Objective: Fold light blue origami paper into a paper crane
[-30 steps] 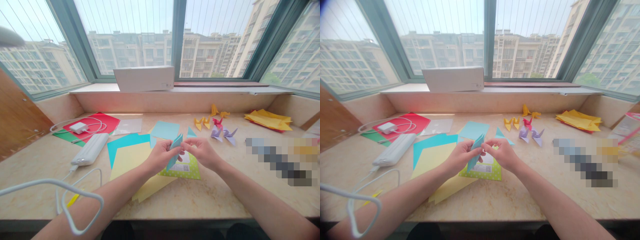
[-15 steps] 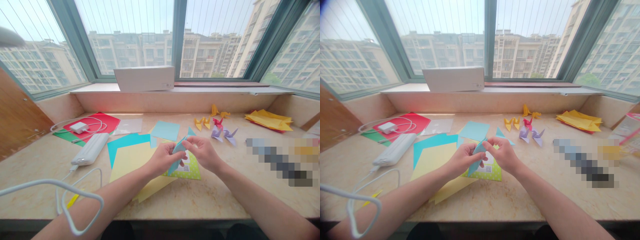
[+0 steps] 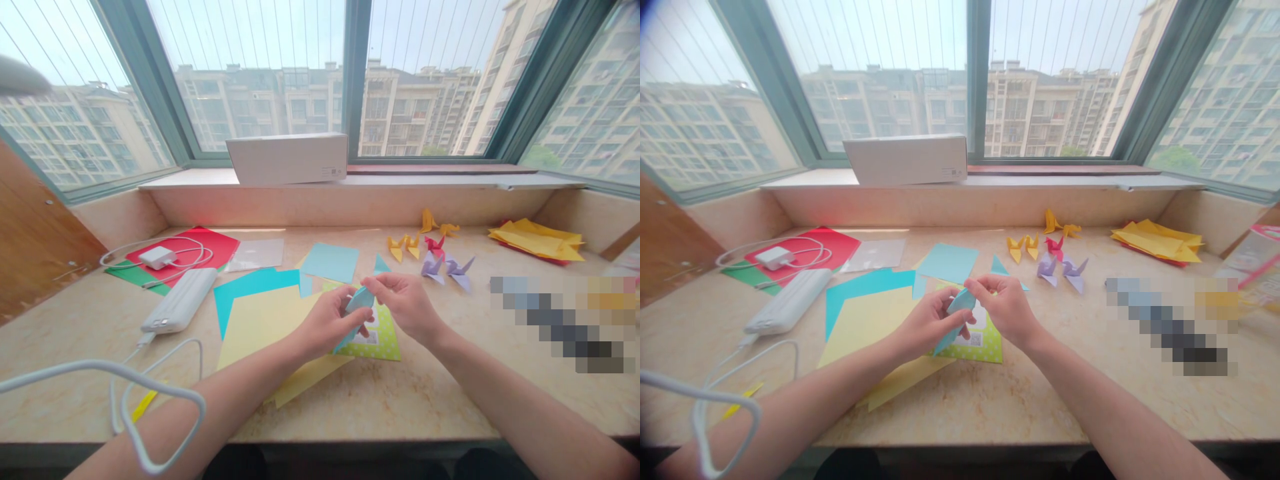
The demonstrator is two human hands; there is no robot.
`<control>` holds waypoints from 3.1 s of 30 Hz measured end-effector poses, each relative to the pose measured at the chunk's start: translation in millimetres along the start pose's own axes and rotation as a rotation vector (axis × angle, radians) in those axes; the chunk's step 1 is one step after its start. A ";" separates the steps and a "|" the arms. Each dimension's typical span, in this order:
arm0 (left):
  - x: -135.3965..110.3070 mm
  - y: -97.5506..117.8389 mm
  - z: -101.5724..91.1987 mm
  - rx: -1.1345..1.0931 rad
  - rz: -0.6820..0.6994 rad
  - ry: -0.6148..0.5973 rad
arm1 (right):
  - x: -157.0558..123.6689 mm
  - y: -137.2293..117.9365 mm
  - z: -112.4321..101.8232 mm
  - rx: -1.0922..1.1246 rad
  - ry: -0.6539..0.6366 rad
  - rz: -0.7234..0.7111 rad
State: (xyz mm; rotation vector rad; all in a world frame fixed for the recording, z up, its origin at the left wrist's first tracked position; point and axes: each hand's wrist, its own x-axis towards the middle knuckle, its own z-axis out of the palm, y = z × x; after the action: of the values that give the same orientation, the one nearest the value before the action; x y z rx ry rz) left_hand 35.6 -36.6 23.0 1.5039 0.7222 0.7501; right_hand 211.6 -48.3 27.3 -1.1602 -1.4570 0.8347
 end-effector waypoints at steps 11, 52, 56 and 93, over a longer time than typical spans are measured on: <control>3.0 2.4 -0.8 -0.170 0.069 0.180 | -0.1 6.2 10.4 0.342 -0.138 0.021; 9.7 -3.2 -8.9 -0.198 0.208 0.230 | -0.7 10.2 9.2 0.016 -0.016 -0.175; 9.9 -1.9 -8.8 -0.214 0.214 0.220 | -0.7 13.9 8.6 -0.015 -0.017 -0.197; 4.4 1.4 -5.9 -0.318 0.176 0.041 | 2.8 14.1 -15.0 -0.163 -0.107 -0.427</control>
State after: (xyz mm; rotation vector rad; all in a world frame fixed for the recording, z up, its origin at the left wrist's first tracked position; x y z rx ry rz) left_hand 33.5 -29.6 24.8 1.2743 0.4778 0.9828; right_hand 229.5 -42.8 18.1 -0.8815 -1.8059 0.4935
